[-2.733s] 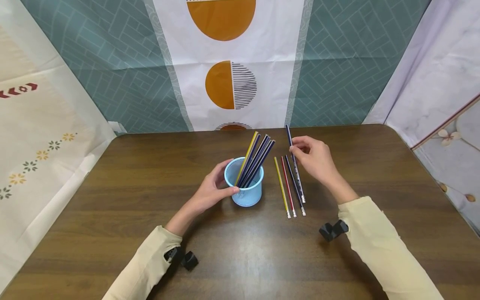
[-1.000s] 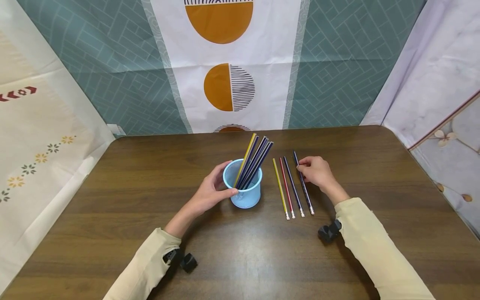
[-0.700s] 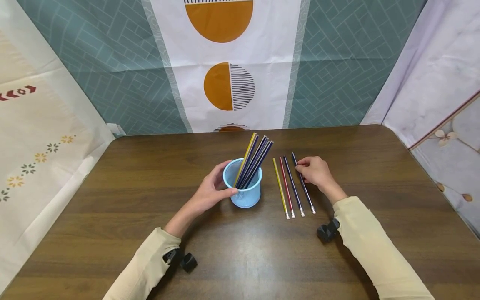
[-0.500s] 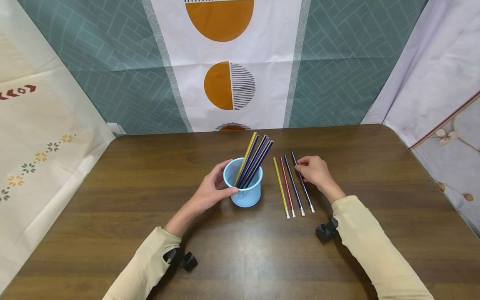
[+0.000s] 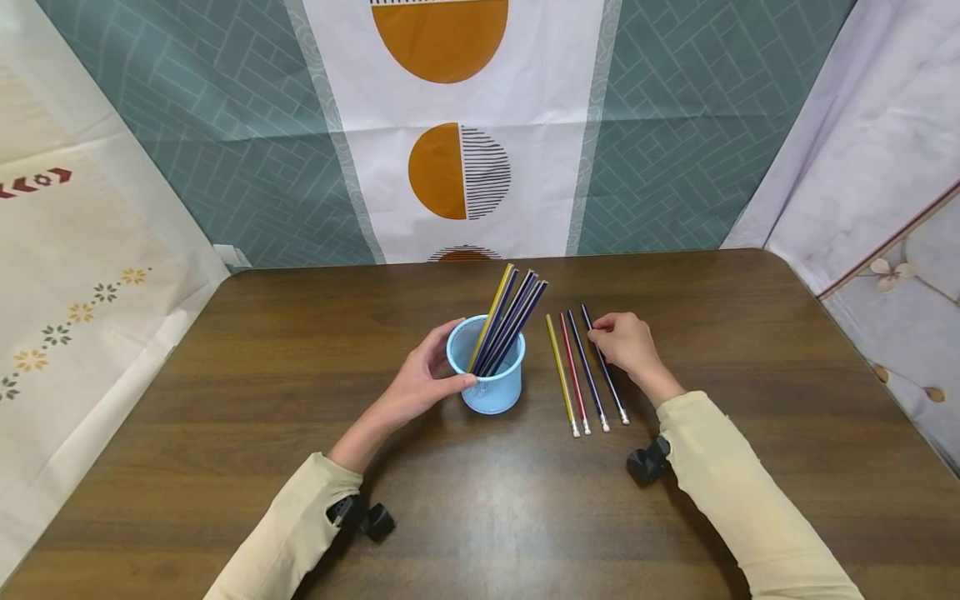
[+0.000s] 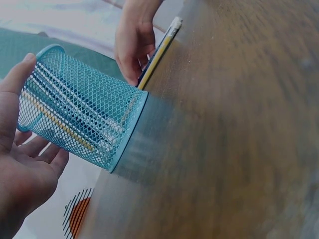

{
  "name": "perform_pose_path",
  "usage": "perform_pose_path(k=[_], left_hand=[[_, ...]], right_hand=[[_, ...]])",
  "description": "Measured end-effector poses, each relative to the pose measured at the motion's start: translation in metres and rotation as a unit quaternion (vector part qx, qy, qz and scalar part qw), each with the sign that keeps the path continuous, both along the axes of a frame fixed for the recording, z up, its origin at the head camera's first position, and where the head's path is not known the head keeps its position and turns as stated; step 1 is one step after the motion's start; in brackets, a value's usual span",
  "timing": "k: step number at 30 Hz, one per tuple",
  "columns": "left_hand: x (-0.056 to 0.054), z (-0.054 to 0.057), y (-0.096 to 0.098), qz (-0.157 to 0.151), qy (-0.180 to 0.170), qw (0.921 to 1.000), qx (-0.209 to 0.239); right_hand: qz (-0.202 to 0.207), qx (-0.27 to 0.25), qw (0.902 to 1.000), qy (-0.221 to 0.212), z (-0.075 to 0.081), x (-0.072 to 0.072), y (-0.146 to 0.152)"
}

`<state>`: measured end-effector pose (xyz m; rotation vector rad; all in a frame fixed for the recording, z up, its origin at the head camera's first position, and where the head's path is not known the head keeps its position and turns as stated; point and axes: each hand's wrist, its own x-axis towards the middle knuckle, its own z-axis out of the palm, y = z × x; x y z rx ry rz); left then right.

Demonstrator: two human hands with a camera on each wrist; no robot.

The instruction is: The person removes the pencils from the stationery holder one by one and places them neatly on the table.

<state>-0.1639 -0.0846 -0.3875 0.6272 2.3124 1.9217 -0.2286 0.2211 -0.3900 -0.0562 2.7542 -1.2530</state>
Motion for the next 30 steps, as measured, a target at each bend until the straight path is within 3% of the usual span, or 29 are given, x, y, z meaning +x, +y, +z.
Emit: perform_pose_path(k=[30], left_hand=[[0.0012,0.001,-0.0007,0.0,-0.009,0.9999,-0.006]], right_hand=[[-0.001,0.005,1.0,-0.002,-0.0023,0.0008,-0.0001]])
